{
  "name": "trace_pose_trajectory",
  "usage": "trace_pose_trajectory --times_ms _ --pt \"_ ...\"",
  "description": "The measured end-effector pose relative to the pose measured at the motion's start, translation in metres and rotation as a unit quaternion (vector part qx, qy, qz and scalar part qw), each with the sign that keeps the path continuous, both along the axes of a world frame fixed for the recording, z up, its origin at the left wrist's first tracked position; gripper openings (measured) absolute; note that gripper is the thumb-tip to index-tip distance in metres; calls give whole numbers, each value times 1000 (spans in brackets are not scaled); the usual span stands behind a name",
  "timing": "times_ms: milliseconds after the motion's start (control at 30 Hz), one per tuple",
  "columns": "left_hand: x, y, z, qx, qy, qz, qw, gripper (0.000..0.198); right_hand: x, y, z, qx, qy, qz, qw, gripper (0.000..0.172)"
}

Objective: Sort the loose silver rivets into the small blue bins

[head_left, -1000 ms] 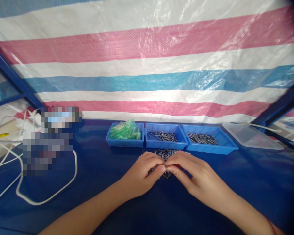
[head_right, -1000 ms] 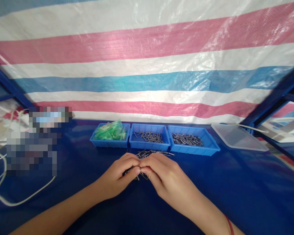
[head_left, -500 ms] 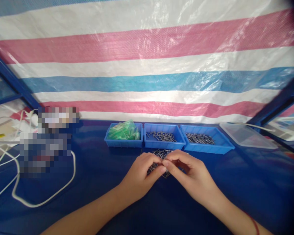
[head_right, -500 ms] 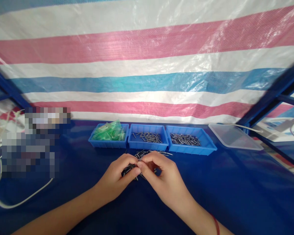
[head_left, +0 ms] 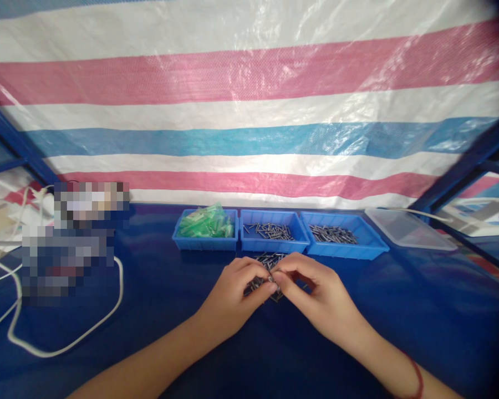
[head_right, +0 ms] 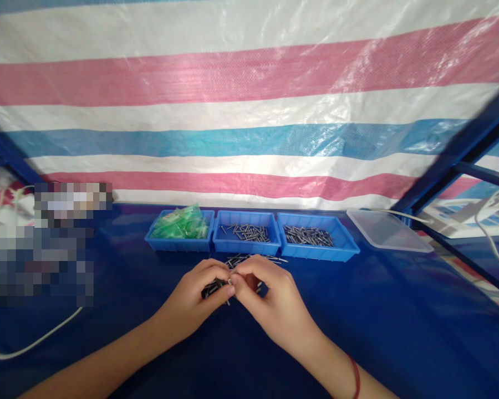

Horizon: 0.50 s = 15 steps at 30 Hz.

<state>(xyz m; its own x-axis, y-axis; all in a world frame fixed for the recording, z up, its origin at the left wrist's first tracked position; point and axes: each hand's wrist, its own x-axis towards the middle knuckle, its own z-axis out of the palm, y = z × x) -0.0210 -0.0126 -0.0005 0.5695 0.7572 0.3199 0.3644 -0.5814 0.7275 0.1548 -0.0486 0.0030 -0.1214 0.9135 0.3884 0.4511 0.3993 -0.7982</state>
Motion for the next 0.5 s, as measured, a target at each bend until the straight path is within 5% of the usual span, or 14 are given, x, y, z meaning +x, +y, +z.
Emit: trace_pose_trajectory --times_ms 500 --pt "-4 4 1 25 -1 52 998 9 17 12 5 -18 -71 28 997 17"
